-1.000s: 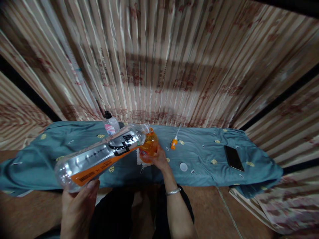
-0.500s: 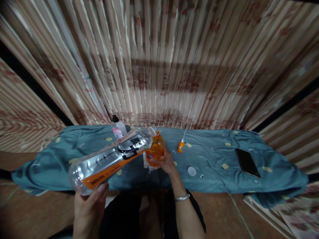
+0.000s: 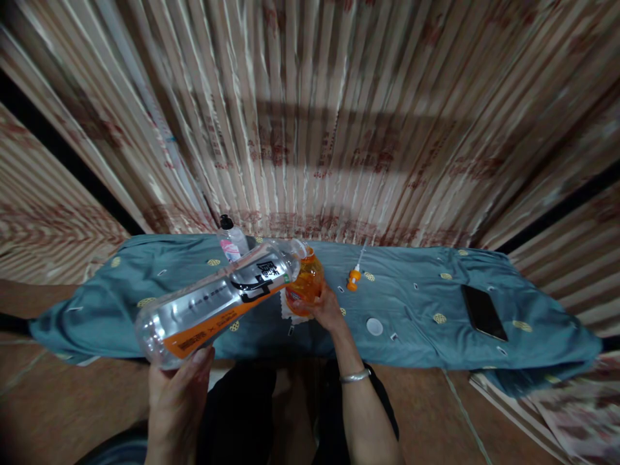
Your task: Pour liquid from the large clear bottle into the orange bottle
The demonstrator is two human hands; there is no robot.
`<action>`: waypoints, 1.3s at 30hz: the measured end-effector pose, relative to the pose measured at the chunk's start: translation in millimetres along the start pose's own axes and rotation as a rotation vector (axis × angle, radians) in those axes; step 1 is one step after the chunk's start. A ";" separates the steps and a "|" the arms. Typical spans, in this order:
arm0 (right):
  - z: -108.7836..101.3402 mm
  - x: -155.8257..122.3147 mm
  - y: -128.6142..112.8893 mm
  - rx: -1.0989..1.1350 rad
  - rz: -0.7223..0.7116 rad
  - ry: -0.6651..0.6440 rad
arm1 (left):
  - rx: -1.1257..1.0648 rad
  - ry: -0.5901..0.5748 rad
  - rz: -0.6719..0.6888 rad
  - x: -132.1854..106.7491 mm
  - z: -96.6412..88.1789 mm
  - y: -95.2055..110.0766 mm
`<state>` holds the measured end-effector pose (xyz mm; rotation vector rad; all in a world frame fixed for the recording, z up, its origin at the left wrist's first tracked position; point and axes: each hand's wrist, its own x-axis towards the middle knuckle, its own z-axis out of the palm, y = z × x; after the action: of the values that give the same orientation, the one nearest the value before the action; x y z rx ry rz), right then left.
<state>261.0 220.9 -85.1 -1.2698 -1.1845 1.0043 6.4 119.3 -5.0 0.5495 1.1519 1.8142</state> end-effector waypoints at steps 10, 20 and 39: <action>-0.1 0.3 0.3 -0.024 -0.011 0.026 | -0.019 -0.013 -0.010 2.3 -0.2 1.8; -0.8 0.9 0.7 -0.084 -0.031 0.016 | -0.005 -0.053 -0.066 19.1 -13.6 -1.7; 0.4 4.4 2.0 0.017 -0.023 -0.029 | -0.040 0.058 -0.082 9.5 9.2 14.0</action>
<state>261.4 225.4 -86.7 -1.2295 -1.2080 1.0171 2.2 129.5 10.8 0.4228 1.1582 1.7892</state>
